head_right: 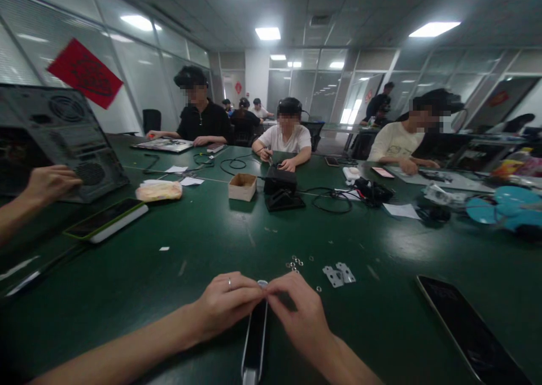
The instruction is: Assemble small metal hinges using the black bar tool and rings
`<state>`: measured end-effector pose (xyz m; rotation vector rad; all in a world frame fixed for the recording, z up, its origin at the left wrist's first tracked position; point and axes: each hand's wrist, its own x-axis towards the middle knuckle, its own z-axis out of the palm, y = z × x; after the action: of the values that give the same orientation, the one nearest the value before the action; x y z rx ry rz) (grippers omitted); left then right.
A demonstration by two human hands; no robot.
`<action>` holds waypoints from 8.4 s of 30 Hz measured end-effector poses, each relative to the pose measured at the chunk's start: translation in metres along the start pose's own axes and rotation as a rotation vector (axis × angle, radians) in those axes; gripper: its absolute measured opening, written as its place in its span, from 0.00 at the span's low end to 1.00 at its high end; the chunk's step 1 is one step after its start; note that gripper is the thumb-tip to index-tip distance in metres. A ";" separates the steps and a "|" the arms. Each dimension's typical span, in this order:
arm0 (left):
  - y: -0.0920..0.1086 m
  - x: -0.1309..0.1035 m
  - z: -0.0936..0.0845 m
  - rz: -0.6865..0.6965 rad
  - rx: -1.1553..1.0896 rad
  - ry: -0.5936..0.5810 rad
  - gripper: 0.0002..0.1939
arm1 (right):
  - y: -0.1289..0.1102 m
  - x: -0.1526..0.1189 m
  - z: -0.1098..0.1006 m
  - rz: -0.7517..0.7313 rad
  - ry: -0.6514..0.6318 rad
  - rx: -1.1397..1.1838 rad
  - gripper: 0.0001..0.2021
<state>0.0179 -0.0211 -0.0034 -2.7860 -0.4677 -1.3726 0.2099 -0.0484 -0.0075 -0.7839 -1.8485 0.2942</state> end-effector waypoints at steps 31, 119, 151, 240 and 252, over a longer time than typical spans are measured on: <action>-0.037 0.004 -0.029 -0.090 -0.041 -0.350 0.07 | 0.004 0.003 -0.023 -0.175 -0.330 -0.335 0.08; -0.038 0.005 -0.026 -0.683 -0.293 -0.653 0.06 | 0.019 -0.003 -0.017 0.005 -0.437 -0.493 0.05; -0.034 0.002 -0.015 -0.622 -0.204 -0.646 0.10 | 0.046 0.008 -0.041 0.243 -0.429 -0.704 0.13; -0.030 0.007 -0.026 -0.457 -0.124 -0.664 0.08 | 0.021 0.001 -0.015 0.286 -0.395 -0.190 0.08; -0.033 0.002 -0.024 -0.389 -0.068 -0.678 0.05 | 0.016 0.003 -0.015 0.390 -0.423 -0.212 0.07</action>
<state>-0.0086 0.0079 0.0083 -3.2860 -1.0223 -0.4071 0.2288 -0.0368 -0.0079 -1.3126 -2.1336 0.5516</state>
